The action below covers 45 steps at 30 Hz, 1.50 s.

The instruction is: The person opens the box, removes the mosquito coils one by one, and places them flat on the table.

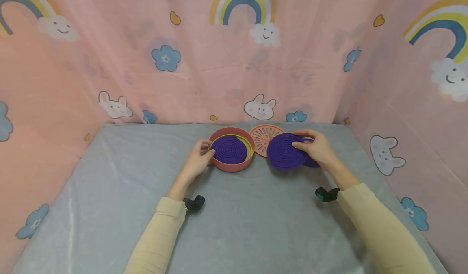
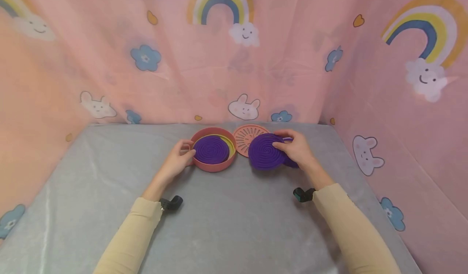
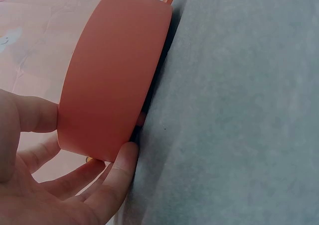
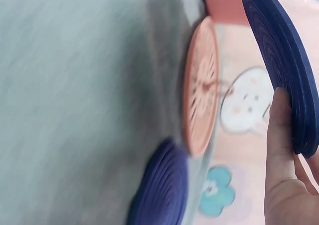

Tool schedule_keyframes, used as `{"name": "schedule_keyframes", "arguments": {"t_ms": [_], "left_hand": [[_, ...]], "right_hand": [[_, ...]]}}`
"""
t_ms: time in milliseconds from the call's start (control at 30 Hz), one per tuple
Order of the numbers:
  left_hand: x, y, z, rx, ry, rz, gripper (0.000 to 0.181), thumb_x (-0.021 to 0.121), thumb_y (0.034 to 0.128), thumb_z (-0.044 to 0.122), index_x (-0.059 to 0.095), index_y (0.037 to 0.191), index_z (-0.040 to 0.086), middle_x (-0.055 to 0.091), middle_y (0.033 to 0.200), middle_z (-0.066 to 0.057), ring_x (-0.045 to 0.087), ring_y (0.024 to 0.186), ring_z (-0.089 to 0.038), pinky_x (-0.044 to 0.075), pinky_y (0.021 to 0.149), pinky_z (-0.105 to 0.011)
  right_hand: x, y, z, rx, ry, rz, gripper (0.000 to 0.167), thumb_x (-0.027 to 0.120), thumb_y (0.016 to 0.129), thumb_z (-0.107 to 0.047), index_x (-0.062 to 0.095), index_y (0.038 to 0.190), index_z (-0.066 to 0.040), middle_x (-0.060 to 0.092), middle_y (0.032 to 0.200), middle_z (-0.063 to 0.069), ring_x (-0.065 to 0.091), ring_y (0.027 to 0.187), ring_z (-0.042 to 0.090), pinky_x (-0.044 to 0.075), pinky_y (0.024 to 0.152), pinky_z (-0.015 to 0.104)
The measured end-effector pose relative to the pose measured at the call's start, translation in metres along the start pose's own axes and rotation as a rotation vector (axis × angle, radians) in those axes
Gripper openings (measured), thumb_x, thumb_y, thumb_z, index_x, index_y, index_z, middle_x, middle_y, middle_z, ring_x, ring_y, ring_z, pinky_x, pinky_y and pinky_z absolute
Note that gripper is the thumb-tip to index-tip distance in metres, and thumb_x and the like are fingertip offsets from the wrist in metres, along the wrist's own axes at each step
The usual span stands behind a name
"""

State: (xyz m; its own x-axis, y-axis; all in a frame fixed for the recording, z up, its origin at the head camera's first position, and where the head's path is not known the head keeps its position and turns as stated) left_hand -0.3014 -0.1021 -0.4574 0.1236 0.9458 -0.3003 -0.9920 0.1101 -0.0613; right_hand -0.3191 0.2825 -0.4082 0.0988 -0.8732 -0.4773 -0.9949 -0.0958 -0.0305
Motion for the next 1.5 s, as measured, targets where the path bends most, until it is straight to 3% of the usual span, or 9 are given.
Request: {"name": "schedule_keyframes", "arguments": {"t_ms": [133,333,600,867,1067,1267,1333,1400,1500], "left_hand": [[-0.001,0.000,0.000,0.003,-0.006,0.003,0.037,0.056,0.1047,0.018,0.049,0.140,0.009,0.047,0.142,-0.021,0.056,0.127,-0.034,0.058,0.088,-0.039],[-0.002,0.002,0.002,0.012,-0.010,0.005,0.038,0.056,0.1045,0.018,0.049,0.140,0.008,0.048,0.141,-0.021,0.057,0.127,-0.034,0.059,0.087,-0.039],[-0.002,0.001,0.004,-0.001,-0.005,0.005,0.038,0.056,0.1046,0.018,0.049,0.140,0.009,0.048,0.142,-0.021,0.056,0.128,-0.034,0.058,0.089,-0.040],[-0.002,0.001,0.003,-0.005,-0.001,0.000,0.038,0.056,0.1045,0.020,0.048,0.141,0.009,0.047,0.143,-0.020,0.056,0.128,-0.033,0.058,0.090,-0.041],[-0.002,0.000,0.001,-0.008,-0.009,-0.007,0.039,0.055,0.1050,0.020,0.047,0.141,0.009,0.046,0.144,-0.020,0.054,0.130,-0.033,0.057,0.092,-0.041],[-0.002,-0.001,0.000,-0.013,-0.010,-0.008,0.039,0.056,0.1050,0.021,0.048,0.141,0.009,0.046,0.144,-0.020,0.055,0.130,-0.033,0.057,0.092,-0.041],[-0.002,-0.002,0.000,-0.009,-0.006,-0.008,0.039,0.056,0.1049,0.021,0.048,0.141,0.009,0.047,0.143,-0.020,0.055,0.129,-0.033,0.057,0.092,-0.041],[-0.001,-0.002,0.000,-0.005,-0.003,-0.009,0.039,0.056,0.1047,0.021,0.048,0.141,0.009,0.047,0.143,-0.020,0.056,0.129,-0.033,0.057,0.092,-0.041],[0.000,-0.003,0.001,0.000,0.004,-0.011,0.039,0.057,0.1046,0.021,0.048,0.141,0.010,0.047,0.143,-0.020,0.055,0.130,-0.033,0.057,0.092,-0.041]], "right_hand": [[-0.017,-0.007,0.013,0.010,0.014,0.035,0.053,0.069,0.098,-0.016,0.051,0.145,0.001,0.046,0.147,0.023,0.061,0.110,0.011,0.052,0.081,0.013],[-0.041,-0.023,0.025,0.017,0.011,0.104,0.055,0.068,0.100,-0.021,0.050,0.144,0.004,0.044,0.145,0.023,0.059,0.102,-0.002,0.052,0.080,0.012],[-0.071,-0.042,0.054,0.059,-0.060,0.188,0.061,0.069,0.099,-0.032,0.050,0.144,0.004,0.046,0.142,0.017,0.038,0.135,0.036,0.040,0.082,0.007],[-0.100,-0.061,0.082,0.144,-0.046,0.233,0.066,0.070,0.097,-0.038,0.048,0.148,-0.001,0.047,0.137,0.006,0.033,0.139,0.041,0.042,0.080,0.005],[-0.117,-0.071,0.101,0.197,-0.003,0.282,0.059,0.072,0.096,-0.032,0.053,0.145,-0.006,0.050,0.120,-0.015,0.037,0.133,0.032,0.046,0.079,0.005],[-0.126,-0.077,0.115,0.241,-0.095,0.267,0.070,0.069,0.098,-0.037,0.044,0.150,0.002,0.045,0.145,0.018,0.026,0.144,0.046,0.042,0.076,0.005],[-0.127,-0.078,0.117,0.245,-0.130,0.272,0.070,0.069,0.098,-0.037,0.043,0.150,0.004,0.042,0.148,0.024,0.027,0.143,0.047,0.042,0.084,0.010],[-0.128,-0.079,0.119,0.247,-0.156,0.276,0.070,0.069,0.098,-0.036,0.043,0.149,0.005,0.041,0.148,0.028,0.027,0.143,0.048,0.043,0.097,0.021],[-0.128,-0.081,0.121,0.252,-0.175,0.278,0.069,0.068,0.099,-0.034,0.042,0.149,0.007,0.041,0.149,0.031,0.027,0.142,0.050,0.035,0.111,0.048]]}}
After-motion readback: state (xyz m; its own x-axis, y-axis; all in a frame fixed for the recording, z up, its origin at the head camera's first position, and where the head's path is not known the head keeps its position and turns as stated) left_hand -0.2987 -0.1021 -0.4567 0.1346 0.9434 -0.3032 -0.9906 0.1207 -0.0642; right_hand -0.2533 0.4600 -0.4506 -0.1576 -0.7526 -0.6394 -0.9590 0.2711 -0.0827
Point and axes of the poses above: each hand's wrist, its own y-axis towards the middle knuckle, its own x-axis out of the palm, z = x × y, the point moved 5 cm from there along y, towards the middle knuckle
